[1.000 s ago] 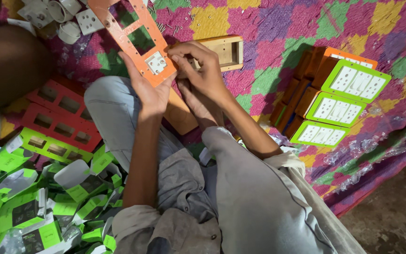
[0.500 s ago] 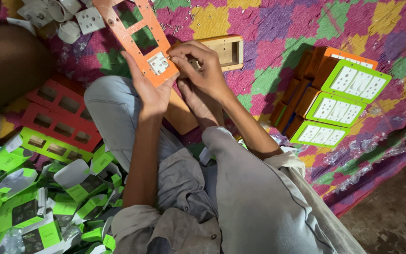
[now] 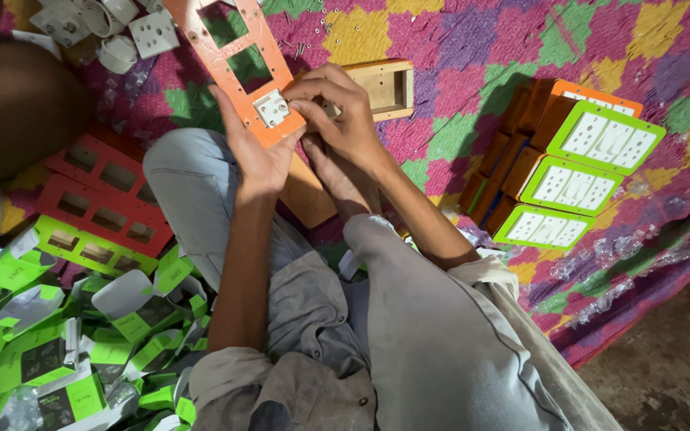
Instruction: The person assembles electrical socket units by inserting white socket modules into colored plastic frames and securing them with screws. The person handles green and orange frames, places modules into the frame slots, and tightens screws to fix the modules in place.
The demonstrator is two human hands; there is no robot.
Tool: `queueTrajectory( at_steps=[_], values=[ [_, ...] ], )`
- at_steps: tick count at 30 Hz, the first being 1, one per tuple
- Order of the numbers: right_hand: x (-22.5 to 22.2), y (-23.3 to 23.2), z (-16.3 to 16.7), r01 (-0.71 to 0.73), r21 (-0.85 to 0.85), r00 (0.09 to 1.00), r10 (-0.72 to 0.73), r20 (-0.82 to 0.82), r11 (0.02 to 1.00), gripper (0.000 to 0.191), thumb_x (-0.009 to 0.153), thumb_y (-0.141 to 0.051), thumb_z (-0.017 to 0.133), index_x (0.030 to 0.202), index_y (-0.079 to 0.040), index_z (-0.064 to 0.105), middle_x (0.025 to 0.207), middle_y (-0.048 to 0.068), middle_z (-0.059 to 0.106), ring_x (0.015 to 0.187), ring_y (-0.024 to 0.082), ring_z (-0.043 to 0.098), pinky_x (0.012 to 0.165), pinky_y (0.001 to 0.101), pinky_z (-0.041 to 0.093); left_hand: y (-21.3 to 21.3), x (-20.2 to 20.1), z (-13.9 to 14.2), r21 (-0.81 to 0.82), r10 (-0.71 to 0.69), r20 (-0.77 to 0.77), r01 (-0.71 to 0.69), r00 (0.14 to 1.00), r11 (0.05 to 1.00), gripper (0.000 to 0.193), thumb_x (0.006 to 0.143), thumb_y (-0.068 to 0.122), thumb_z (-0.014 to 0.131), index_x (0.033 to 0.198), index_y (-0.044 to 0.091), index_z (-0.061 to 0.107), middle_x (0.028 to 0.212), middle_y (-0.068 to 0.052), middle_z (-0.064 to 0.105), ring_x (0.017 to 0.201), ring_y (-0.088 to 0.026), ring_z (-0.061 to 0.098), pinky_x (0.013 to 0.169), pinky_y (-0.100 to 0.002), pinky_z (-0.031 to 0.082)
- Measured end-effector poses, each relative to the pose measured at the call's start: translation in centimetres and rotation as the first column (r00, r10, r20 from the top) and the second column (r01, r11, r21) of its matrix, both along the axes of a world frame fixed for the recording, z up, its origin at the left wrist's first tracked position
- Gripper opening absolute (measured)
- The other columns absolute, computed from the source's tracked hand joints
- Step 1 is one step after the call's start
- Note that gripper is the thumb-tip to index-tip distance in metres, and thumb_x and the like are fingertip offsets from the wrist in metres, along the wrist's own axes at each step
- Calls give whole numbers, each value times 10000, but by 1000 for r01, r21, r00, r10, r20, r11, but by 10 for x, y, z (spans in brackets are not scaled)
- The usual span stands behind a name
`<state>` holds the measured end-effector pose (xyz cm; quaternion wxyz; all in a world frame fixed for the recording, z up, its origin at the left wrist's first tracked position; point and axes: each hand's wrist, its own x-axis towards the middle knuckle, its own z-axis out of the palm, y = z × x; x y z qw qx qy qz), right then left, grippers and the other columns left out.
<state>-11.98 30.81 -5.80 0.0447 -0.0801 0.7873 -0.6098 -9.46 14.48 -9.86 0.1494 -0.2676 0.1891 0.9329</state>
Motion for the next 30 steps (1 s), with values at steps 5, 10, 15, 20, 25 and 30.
queueTrajectory(
  at_steps=[5, 10, 15, 20, 25, 30],
  values=[
    [-2, 1, -4, 9, 43, 996, -5, -87, 999, 196, 899, 68, 766, 1073, -23, 765, 1045, 97, 708, 985, 226, 675, 835, 329, 556, 0, -1, 0, 14, -21, 0, 21, 1000, 1000, 718, 995, 700, 455, 1381, 101, 537, 1221, -61, 628, 1094, -205, 618, 912, -387, 549],
    [0, 0, -5, 25, 48, 995, -20, -93, 999, 192, 892, 75, 770, 1057, -21, 760, 1041, 97, 705, 977, 236, 682, 830, 332, 567, 1, -1, 0, 20, -13, 47, 12, 999, 1000, 705, 986, 692, 432, 1374, 111, 533, 1211, -61, 631, 1077, -218, 622, 907, -408, 557],
    [-1, 1, -3, 33, 123, 985, -11, -173, 992, 176, 866, 50, 797, 1026, -15, 761, 1013, 107, 700, 960, 259, 672, 823, 352, 558, 1, 0, -1, 15, -39, -45, 40, 998, 999, 734, 1016, 714, 415, 1378, 89, 546, 1194, -79, 633, 1049, -230, 624, 873, -414, 540],
    [-6, 5, 4, 4, 175, 974, 35, -222, 985, 152, 850, -23, 845, 970, -28, 753, 1009, 86, 712, 948, 269, 663, 811, 368, 537, 0, 0, 3, 11, -63, 8, 62, 998, 998, 783, 992, 724, 378, 1387, 68, 537, 1239, -99, 633, 1101, -249, 637, 941, -433, 553],
    [-9, 7, 9, -22, 164, 977, 57, -207, 986, 164, 828, -27, 862, 946, -34, 749, 1007, 78, 704, 957, 269, 659, 821, 376, 532, -1, -1, 10, 3, -105, -53, 105, 993, 994, 800, 991, 741, 374, 1395, 70, 540, 1253, -105, 636, 1102, -257, 639, 916, -451, 551],
    [-3, 5, 6, 11, 24, 999, -10, -47, 1000, 238, 836, -14, 867, 1041, -9, 747, 1050, 94, 676, 962, 230, 677, 783, 321, 582, -1, -2, 11, 26, -78, -16, 78, 997, 997, 778, 985, 717, 377, 1404, 78, 524, 1259, -109, 634, 1124, -255, 646, 965, -447, 565]
  ],
)
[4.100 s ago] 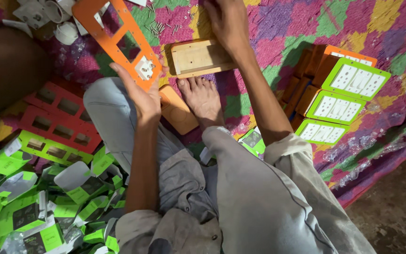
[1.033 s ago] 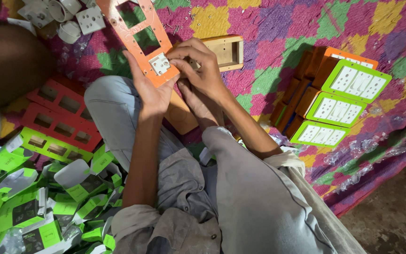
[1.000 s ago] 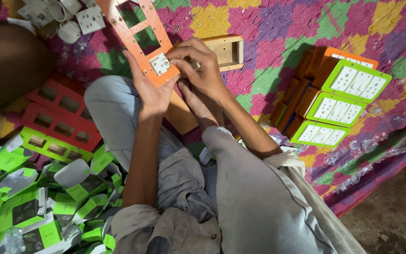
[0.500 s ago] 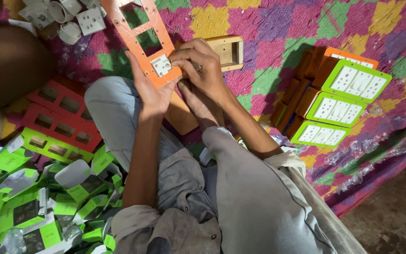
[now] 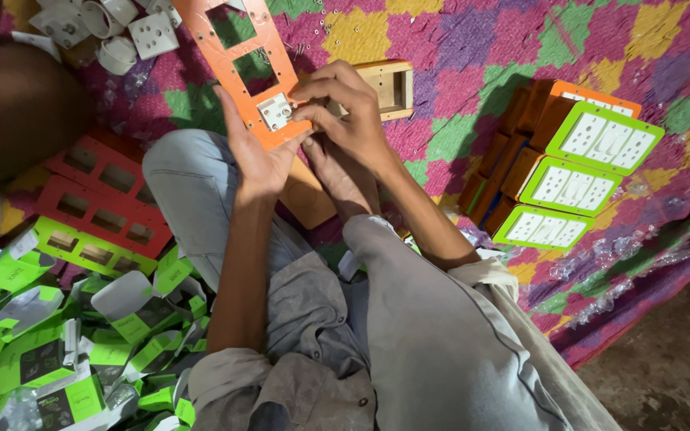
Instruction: The person assembles electrical socket units by inserting white socket modules into colored plastic frames and securing them with screws. The person handles green and orange frames, places modules into the frame slots, and tightens screws to fix the modules in place.
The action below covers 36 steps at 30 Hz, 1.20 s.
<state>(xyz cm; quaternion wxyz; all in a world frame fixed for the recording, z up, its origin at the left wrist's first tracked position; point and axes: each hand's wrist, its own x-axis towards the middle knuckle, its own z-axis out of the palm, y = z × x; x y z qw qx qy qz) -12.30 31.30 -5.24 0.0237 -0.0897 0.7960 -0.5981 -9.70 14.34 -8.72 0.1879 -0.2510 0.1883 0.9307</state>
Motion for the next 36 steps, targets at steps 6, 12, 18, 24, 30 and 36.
queueTrajectory(
  at_steps=[6, 12, 18, 24, 30, 36],
  values=[
    [2, 1, -9, -17, 71, 995, 24, -93, 997, 207, 856, 26, 843, 1039, -18, 756, 1062, 98, 672, 999, 254, 666, 843, 352, 561, 0, 2, -4, 33, 32, -21, -31, 999, 999, 727, 1015, 693, 412, 1404, 89, 527, 1229, -89, 631, 1091, -239, 637, 924, -417, 558],
    [2, 6, -9, -90, 115, 984, 106, -142, 989, 197, 895, 17, 814, 1075, -27, 747, 1087, 103, 656, 1025, 270, 642, 879, 367, 536, -1, 3, -7, 16, 38, -11, -38, 999, 999, 705, 1020, 685, 411, 1408, 107, 524, 1234, -76, 630, 1094, -235, 634, 917, -410, 552],
    [2, 6, -10, -85, 123, 985, 102, -136, 989, 178, 901, 0, 808, 1067, -29, 752, 1070, 103, 651, 1008, 265, 637, 865, 361, 530, 0, 3, -4, 22, 49, -18, -49, 999, 999, 695, 1037, 675, 409, 1429, 110, 514, 1254, -79, 622, 1132, -239, 630, 967, -428, 552],
    [1, 5, -8, -77, 119, 986, 94, -140, 990, 155, 892, -29, 834, 1025, -39, 754, 1042, 91, 667, 987, 259, 648, 850, 360, 529, -2, 3, -3, 10, 43, 12, -43, 999, 999, 711, 1012, 679, 417, 1429, 110, 510, 1280, -87, 621, 1156, -259, 626, 986, -463, 552],
    [-3, 6, -3, -75, 126, 985, 93, -145, 989, 203, 858, -71, 881, 998, -47, 735, 1034, 79, 665, 978, 253, 646, 839, 369, 524, -3, 3, -7, 27, 30, -41, -29, 999, 999, 739, 1032, 705, 425, 1418, 84, 536, 1257, -108, 639, 1109, -265, 628, 928, -436, 534],
    [1, 4, 1, -91, -46, 996, 89, -30, 995, 357, 875, -82, 872, 1196, -52, 717, 1202, 116, 632, 1145, 256, 639, 954, 349, 568, -1, 3, -2, 14, 80, 49, -81, 996, 997, 714, 1020, 686, 417, 1423, 107, 528, 1267, -101, 636, 1148, -268, 634, 981, -474, 554]
  ],
)
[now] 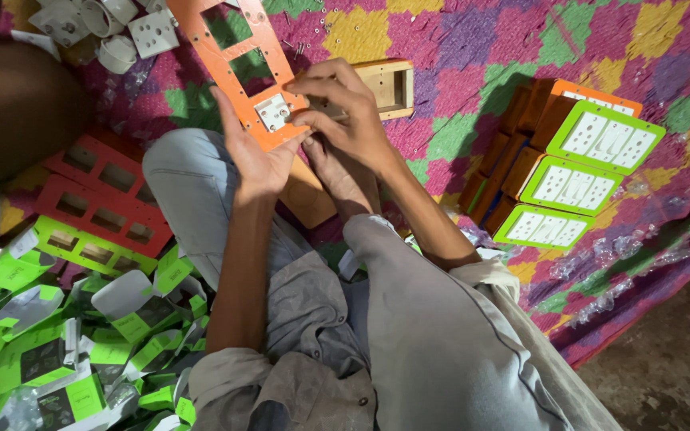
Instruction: The person assembles electrical socket units by inserting white socket modules into colored plastic frames and securing them with screws. The person handles green and orange frames, places modules into the frame slots, and tightens screws to fix the modules in place.
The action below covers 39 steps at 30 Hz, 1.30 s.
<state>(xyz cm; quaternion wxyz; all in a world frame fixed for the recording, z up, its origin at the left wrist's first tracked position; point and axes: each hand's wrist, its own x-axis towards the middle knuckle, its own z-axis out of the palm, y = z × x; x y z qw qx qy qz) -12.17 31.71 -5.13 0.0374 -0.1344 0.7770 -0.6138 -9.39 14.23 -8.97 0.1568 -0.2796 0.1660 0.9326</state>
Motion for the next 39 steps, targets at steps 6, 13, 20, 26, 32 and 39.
queueTrajectory(
  at_steps=[6, 13, 20, 26, 32, 39],
  values=[
    [12, 5, -4, -100, 112, 995, 102, -16, 989, 526, 843, -107, 891, 1335, -97, 704, 1413, 145, 617, 1317, 312, 586, 1107, 417, 503, -5, -2, 4, -15, 12, -33, -13, 999, 1000, 677, 999, 683, 430, 1415, 160, 533, 1275, -74, 636, 1162, -276, 626, 903, -543, 557],
    [24, -6, -9, 51, 4, 995, -52, 91, 999, 319, 885, -101, 875, 1155, -111, 706, 1393, 90, 615, 1298, 266, 607, 1019, 348, 551, -6, 0, 0, 35, 13, -84, -10, 996, 999, 688, 1037, 701, 433, 1428, 144, 535, 1261, -69, 641, 1112, -293, 627, 848, -503, 528],
    [23, -9, -13, 40, 32, 998, -38, -54, 999, 294, 877, 4, 873, 1120, -125, 770, 1334, 49, 625, 1283, 218, 613, 1085, 335, 532, -5, -1, 2, 26, 32, -26, -32, 999, 999, 689, 1006, 689, 435, 1439, 160, 516, 1279, -59, 627, 1170, -273, 617, 864, -521, 539],
    [26, -12, -16, 33, -11, 999, -33, 35, 999, 443, 851, -12, 852, 1269, -8, 705, 1274, 95, 569, 1269, 253, 574, 1103, 382, 502, -6, 0, 4, -28, 7, -31, -7, 999, 1000, 692, 979, 700, 442, 1413, 167, 520, 1259, -65, 633, 1145, -279, 626, 856, -559, 545],
    [23, -13, -14, 127, -27, 992, -126, 28, 992, 306, 839, -49, 908, 1019, -81, 663, 1215, 65, 559, 1236, 242, 586, 1067, 377, 510, -7, -2, 5, 15, 2, -55, -1, 998, 1000, 713, 995, 709, 421, 1420, 147, 522, 1251, -85, 639, 1131, -296, 630, 883, -537, 555],
    [22, -13, -14, 95, 3, 995, -95, -21, 995, 298, 827, -25, 896, 1058, -134, 742, 1243, 68, 559, 1260, 248, 572, 1041, 366, 508, -7, -1, 6, 50, 21, -109, -15, 994, 999, 718, 1053, 708, 417, 1442, 115, 531, 1208, -97, 640, 1086, -274, 628, 831, -462, 521]
  ],
)
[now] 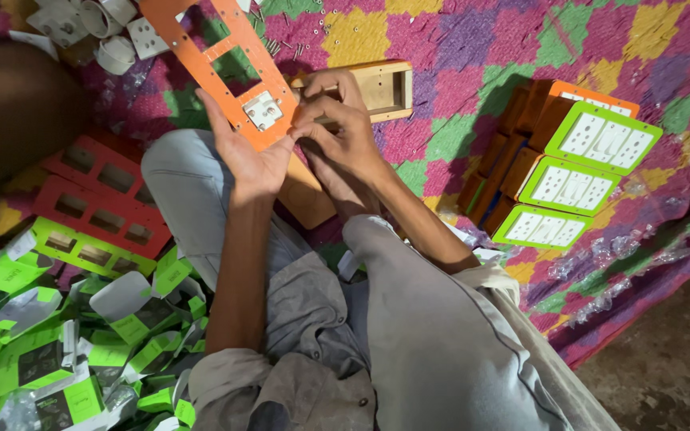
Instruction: The person assembles electrical socket units by inserting white socket modules into colored plastic frames and securing them with screws. The person handles green and orange frames, places modules into the frame slots, and tightens screws to fix the modules in place.
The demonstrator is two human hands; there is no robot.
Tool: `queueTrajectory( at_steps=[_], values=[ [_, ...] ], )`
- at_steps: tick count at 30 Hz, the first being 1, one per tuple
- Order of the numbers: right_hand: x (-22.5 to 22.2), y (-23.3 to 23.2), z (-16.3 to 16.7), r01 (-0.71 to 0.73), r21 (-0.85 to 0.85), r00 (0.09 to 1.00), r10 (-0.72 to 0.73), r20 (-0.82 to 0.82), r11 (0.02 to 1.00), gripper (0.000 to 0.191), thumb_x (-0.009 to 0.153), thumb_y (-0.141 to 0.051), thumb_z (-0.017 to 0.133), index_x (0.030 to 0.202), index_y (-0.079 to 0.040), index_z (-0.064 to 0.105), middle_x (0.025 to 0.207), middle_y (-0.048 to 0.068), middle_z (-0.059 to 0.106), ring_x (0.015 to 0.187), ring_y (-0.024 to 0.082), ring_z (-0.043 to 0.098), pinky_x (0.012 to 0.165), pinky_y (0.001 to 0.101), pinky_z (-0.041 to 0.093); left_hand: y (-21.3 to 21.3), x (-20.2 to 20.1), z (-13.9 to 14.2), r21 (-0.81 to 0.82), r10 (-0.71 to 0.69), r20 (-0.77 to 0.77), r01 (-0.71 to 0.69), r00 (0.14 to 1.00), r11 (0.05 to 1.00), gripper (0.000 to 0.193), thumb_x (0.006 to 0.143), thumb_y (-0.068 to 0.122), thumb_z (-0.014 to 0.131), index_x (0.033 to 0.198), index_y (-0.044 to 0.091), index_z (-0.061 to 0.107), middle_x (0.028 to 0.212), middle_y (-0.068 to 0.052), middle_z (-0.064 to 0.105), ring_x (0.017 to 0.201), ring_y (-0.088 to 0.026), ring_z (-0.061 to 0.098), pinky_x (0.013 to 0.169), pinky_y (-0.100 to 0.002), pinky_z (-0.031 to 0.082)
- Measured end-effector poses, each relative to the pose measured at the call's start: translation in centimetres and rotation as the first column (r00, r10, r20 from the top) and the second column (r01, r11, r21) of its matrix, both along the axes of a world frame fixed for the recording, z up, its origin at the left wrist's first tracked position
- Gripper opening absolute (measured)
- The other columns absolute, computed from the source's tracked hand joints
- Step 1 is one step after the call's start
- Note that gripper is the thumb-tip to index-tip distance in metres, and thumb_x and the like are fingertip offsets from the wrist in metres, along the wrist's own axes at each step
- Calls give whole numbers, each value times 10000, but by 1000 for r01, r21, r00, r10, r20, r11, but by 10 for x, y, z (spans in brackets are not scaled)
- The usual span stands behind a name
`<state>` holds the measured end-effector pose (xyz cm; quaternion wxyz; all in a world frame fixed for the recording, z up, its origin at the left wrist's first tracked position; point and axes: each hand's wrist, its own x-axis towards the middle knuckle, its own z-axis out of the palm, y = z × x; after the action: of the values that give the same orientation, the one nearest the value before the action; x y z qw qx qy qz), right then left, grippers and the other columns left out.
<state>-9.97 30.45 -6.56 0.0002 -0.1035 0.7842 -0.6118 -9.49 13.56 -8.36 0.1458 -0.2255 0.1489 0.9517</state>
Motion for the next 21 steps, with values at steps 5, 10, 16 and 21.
queueTrajectory(
  at_steps=[5, 10, 16, 21],
  values=[
    [2, 2, 0, -36, 29, 996, 34, 77, 999, 460, 815, -18, 871, 1249, -51, 721, 1328, 126, 526, 1297, 304, 521, 1101, 414, 480, 0, -1, -2, -17, 6, 58, -5, 998, 1000, 688, 1002, 690, 411, 1407, 147, 531, 1234, -77, 646, 1123, -279, 638, 858, -525, 551],
    [1, 1, -1, 36, 45, 999, -35, -8, 998, 270, 816, -37, 898, 1014, -122, 735, 1278, 74, 535, 1285, 266, 555, 1091, 387, 511, 0, -1, -2, 26, 18, 37, -19, 999, 999, 686, 1044, 690, 414, 1393, 111, 531, 1215, -83, 641, 1115, -264, 634, 889, -479, 554],
    [0, -1, 0, 8, 14, 1000, -8, -5, 1000, 286, 806, -40, 890, 1053, -91, 756, 1248, 95, 517, 1265, 266, 533, 1057, 385, 487, -1, -2, 1, 18, 39, 63, -40, 997, 999, 677, 1032, 677, 411, 1422, 136, 528, 1249, -73, 645, 1127, -275, 638, 864, -503, 548],
    [-1, 0, 0, 23, 59, 999, -24, 23, 998, 334, 791, -71, 907, 1073, -48, 728, 1208, 97, 528, 1228, 270, 542, 1072, 406, 478, -1, -1, 1, -15, -22, -45, 22, 999, 1000, 698, 1007, 703, 416, 1414, 147, 528, 1245, -73, 651, 1118, -291, 640, 893, -529, 559]
  ],
)
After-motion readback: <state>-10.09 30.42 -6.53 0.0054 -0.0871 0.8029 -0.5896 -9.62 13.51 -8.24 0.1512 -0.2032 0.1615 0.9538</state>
